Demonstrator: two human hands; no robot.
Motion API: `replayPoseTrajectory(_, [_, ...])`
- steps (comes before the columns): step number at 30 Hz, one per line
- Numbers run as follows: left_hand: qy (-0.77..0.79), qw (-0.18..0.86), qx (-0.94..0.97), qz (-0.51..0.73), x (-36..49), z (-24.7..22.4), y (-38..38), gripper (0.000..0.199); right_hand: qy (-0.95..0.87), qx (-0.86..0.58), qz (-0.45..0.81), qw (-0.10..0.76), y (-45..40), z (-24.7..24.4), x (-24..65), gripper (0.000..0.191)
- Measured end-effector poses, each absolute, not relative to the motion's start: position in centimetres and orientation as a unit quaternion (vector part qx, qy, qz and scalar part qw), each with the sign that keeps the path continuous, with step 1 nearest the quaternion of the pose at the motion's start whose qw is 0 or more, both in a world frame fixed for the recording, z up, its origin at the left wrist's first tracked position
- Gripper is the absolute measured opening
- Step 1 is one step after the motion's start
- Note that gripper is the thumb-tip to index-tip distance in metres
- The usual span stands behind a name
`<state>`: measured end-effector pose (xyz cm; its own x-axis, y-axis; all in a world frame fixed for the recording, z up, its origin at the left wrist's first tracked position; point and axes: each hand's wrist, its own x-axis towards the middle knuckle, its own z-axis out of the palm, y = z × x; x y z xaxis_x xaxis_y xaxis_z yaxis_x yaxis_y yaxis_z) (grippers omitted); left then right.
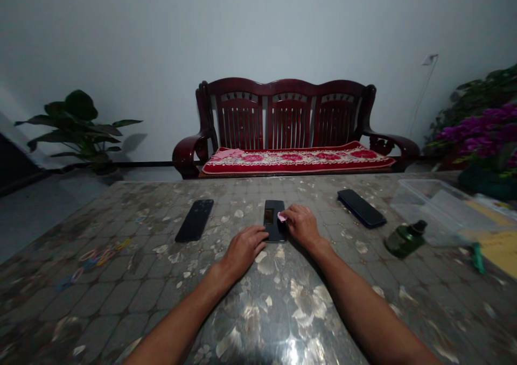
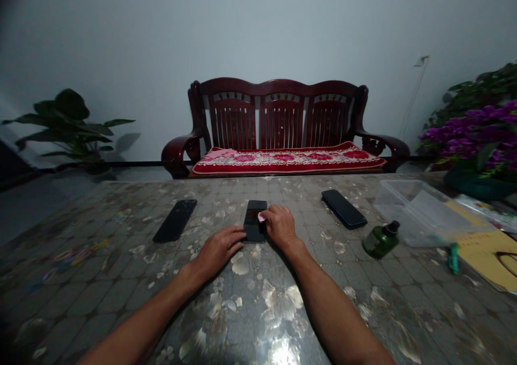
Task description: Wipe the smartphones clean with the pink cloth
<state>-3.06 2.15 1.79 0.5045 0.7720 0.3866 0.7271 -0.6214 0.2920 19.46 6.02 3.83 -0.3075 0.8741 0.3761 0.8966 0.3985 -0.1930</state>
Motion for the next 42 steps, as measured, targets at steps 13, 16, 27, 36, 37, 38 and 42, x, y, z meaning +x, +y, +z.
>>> replayPoseTrajectory(13, [0.390,0.033,0.875,0.285,-2.9,0.2,3.0,0.016,-0.830,-0.540,-0.026,0.133,5.7,4.6,18.6,0.028])
replayPoseTrajectory(16, [0.384,0.039,0.876,0.289,-2.8,0.2,3.1,0.015,-0.824,-0.553,-0.020,0.122,5.5,5.3,18.0,0.027])
replayPoseTrajectory(27, [0.376,-0.004,0.870,0.319,-2.6,-0.2,3.3,0.011,-0.836,-0.540,0.033,0.089,4.6,6.6,18.1,0.029])
replayPoseTrajectory(36, [0.394,0.067,0.857,0.326,-2.9,0.2,3.0,0.015,-0.857,-0.507,0.030,0.084,1.3,6.4,18.6,0.023])
replayPoseTrajectory(37, [0.396,0.080,0.854,0.328,-2.9,0.2,3.0,0.015,-0.856,-0.508,0.027,0.085,1.3,6.3,18.3,0.022])
replayPoseTrajectory(38, [0.397,0.093,0.851,0.331,-3.0,0.3,3.0,0.016,-0.857,-0.507,0.024,0.085,1.3,6.2,18.1,0.021])
replayPoseTrajectory(42, [0.394,0.134,0.845,0.335,-3.1,0.5,2.9,0.019,-0.871,-0.483,0.014,0.083,1.3,6.1,16.8,0.017])
